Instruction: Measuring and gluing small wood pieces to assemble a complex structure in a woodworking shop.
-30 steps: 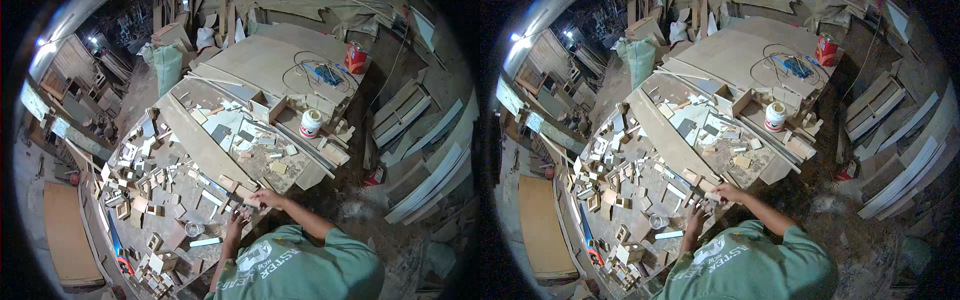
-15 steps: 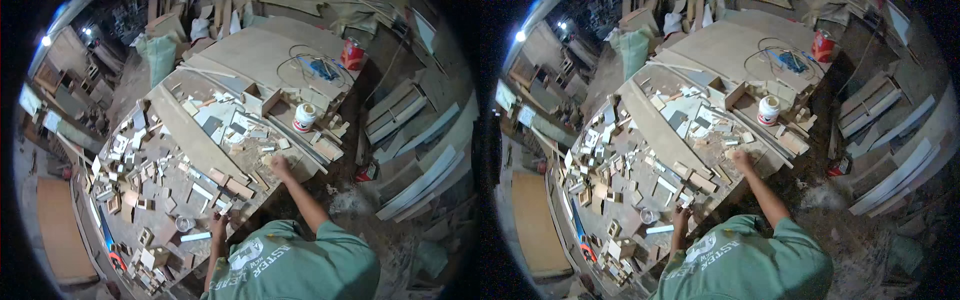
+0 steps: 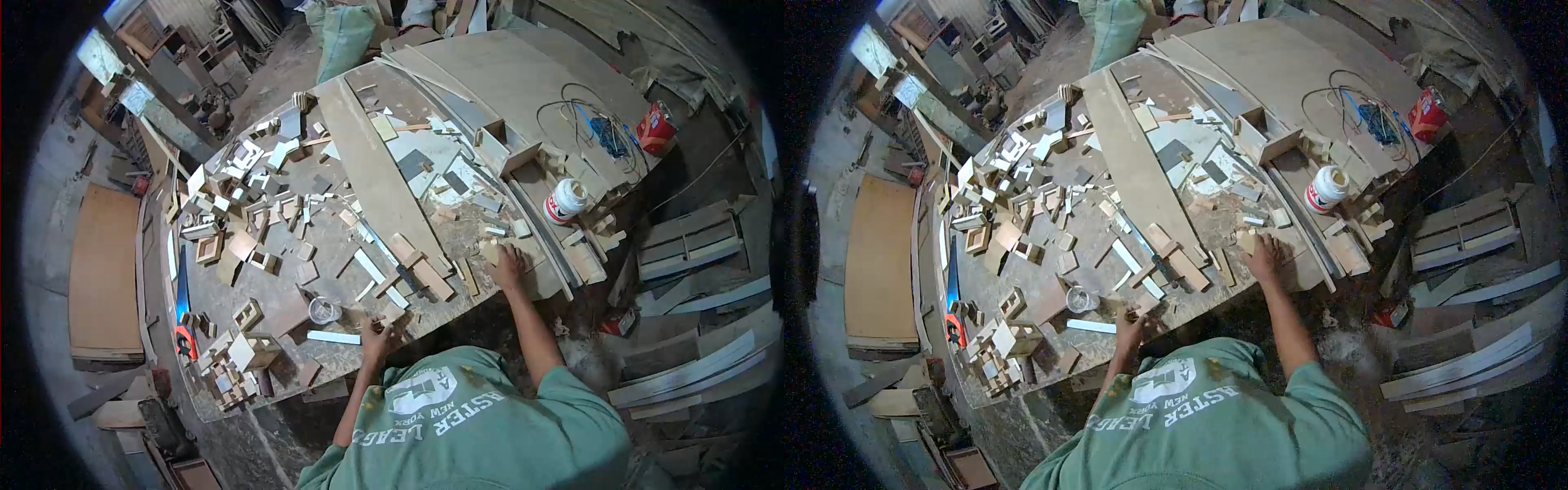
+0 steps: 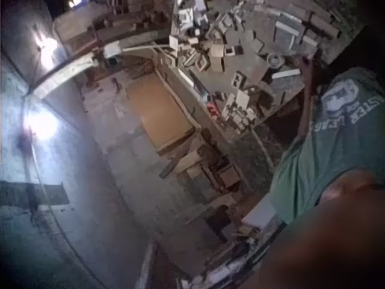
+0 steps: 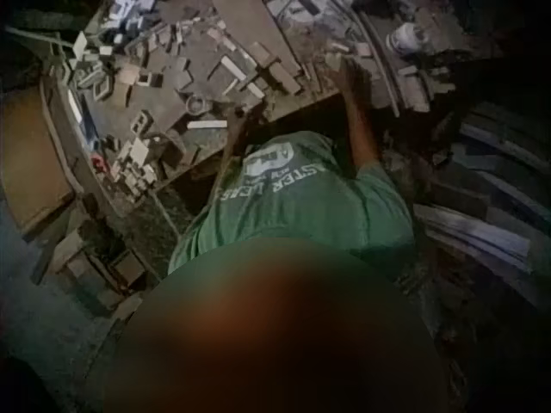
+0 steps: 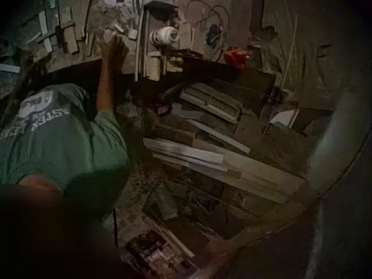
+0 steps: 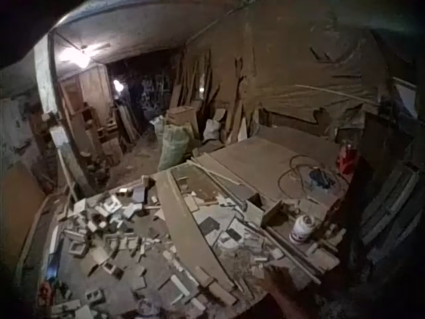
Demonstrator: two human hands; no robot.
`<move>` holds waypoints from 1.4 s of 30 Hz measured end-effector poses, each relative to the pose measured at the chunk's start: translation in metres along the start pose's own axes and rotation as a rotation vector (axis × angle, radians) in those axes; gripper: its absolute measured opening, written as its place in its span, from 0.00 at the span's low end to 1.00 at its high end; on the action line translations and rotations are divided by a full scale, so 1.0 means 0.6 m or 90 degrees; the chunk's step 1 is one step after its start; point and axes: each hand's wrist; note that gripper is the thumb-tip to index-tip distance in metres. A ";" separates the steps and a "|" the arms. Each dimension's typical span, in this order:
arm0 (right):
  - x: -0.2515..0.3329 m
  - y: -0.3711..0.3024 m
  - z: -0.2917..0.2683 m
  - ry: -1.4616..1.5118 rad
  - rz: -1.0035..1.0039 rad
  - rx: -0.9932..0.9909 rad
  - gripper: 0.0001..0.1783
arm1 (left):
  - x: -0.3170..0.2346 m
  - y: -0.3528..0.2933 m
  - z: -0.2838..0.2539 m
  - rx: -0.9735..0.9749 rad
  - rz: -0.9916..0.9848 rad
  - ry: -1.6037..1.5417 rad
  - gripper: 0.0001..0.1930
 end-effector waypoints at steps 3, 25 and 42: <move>0.039 0.002 -0.046 0.110 0.048 0.105 0.27 | 0.010 0.006 -0.005 -0.069 0.123 0.067 0.17; 0.212 -0.099 -0.114 0.391 -0.277 0.273 0.35 | -0.063 -0.017 0.077 0.030 0.076 -0.009 0.10; 0.254 -0.045 -0.090 0.249 -0.200 0.252 0.14 | -0.015 0.010 -0.004 -0.109 0.128 0.002 0.08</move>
Point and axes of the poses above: each hand's wrist, its own y-axis towards the middle knuckle, its own z-axis out of the palm, x = y × z, and after that the axes turned 9 degrees about -y, right-handed
